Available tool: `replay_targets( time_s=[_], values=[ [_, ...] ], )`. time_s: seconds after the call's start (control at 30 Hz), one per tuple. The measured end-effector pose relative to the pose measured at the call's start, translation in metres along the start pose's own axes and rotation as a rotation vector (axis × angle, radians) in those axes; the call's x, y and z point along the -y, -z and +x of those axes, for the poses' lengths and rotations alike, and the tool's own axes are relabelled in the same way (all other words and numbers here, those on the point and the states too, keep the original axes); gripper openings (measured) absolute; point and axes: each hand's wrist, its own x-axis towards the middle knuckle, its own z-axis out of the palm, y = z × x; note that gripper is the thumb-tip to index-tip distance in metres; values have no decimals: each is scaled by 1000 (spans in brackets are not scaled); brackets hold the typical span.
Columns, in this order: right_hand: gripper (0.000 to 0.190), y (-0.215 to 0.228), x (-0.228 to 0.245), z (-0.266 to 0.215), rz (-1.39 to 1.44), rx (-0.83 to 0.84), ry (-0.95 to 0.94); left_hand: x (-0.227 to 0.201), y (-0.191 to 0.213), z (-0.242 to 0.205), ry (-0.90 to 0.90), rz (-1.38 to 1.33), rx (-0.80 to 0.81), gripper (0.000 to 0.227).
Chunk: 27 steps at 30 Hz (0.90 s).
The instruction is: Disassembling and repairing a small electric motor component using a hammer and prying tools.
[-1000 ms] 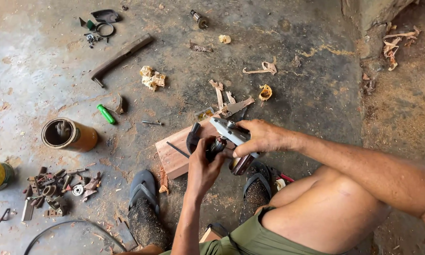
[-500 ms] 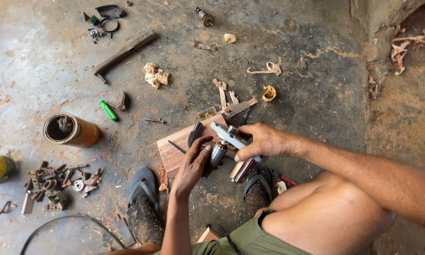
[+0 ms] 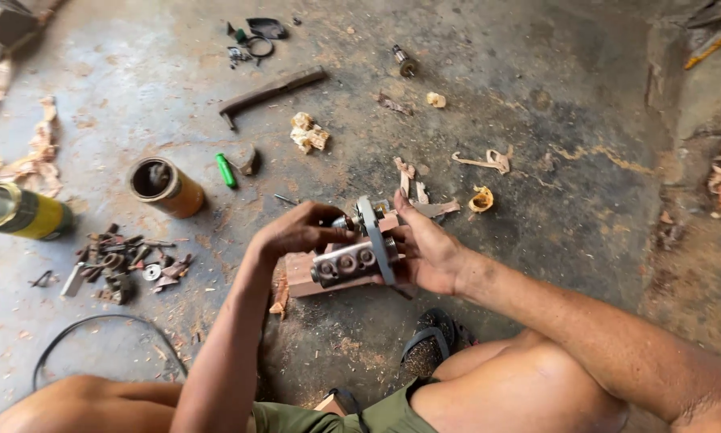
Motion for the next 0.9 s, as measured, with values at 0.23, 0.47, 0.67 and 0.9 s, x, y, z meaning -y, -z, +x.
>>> replay_targets(
  time_s=[0.23,0.47,0.67,0.9],
  values=[
    [88,-21,12,12,100,257,117,-9,45,-10,-40,14,-7,45],
    [96,-24,16,8,103,134,29,-26,48,-13,55,121,10,43],
    [97,-25,16,5,106,175,38,-23,49,-12,85,114,23,44],
    [97,-28,13,5,107,180,48,-27,53,-16,98,111,47,44]
  ],
)
